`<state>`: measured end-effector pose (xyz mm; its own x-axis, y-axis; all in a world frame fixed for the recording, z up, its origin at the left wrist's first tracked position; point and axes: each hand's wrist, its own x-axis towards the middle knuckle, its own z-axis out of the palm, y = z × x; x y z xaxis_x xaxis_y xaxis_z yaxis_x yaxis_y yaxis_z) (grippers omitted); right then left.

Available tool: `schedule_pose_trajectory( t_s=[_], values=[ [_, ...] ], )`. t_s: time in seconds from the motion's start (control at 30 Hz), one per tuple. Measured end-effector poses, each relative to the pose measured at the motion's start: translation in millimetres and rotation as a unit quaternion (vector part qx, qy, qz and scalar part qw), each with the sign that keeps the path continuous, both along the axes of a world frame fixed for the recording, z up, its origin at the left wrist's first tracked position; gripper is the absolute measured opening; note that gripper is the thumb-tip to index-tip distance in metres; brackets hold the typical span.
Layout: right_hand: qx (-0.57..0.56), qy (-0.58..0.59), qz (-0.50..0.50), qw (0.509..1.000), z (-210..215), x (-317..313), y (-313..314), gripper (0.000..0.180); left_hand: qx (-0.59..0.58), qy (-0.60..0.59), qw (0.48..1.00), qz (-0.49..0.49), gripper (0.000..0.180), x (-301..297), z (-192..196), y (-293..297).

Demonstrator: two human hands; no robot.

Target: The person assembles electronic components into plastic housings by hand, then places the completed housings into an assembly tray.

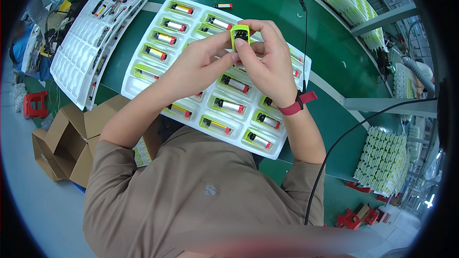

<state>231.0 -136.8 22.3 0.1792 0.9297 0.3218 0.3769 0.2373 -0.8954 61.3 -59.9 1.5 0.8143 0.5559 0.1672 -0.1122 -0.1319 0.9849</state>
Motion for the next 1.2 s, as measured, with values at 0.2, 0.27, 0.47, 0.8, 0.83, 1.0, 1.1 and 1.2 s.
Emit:
schedule_pose_trajectory(
  t_s=[0.2,0.27,0.47,0.8,0.83,1.0,1.1,1.2],
  values=[
    [-0.019,-0.013,0.012,1.0,-4.0,9.3,-3.6,0.027,-0.021,0.082,0.996,0.002,0.04,-2.7,23.0,-6.3],
    [-0.027,-0.01,0.019,0.999,-6.2,10.1,-3.8,0.026,-0.027,0.093,0.995,0.006,0.039,-3.1,24.2,-7.7],
    [0.021,-0.018,0.022,0.999,-12.2,6.2,-6.1,0.026,0.052,0.065,0.996,0.045,0.04,-3.3,10.1,-11.8],
    [0.425,-0.315,-0.023,0.848,-13.3,18.4,-16.6,0.052,0.573,-0.178,0.78,0.177,0.042,1.7,18.2,8.6],
    [0.446,-0.316,-0.023,0.837,-15.0,21.1,-13.7,0.048,0.577,-0.185,0.775,0.18,0.043,2.7,18.4,8.8],
    [0.468,-0.32,-0.011,0.824,-16.1,25.7,-15.8,0.048,0.563,-0.209,0.779,0.183,0.046,6.5,19.3,5.9],
    [0.454,-0.314,-0.012,0.834,-14.4,22.9,-19.5,0.048,0.564,-0.195,0.786,0.161,0.047,3.0,21.3,3.9],
    [0.443,-0.319,-0.026,0.837,-16.5,17.4,-19.6,0.049,0.557,-0.164,0.8,0.152,0.049,-0.9,20.5,0.3]
  ],
)
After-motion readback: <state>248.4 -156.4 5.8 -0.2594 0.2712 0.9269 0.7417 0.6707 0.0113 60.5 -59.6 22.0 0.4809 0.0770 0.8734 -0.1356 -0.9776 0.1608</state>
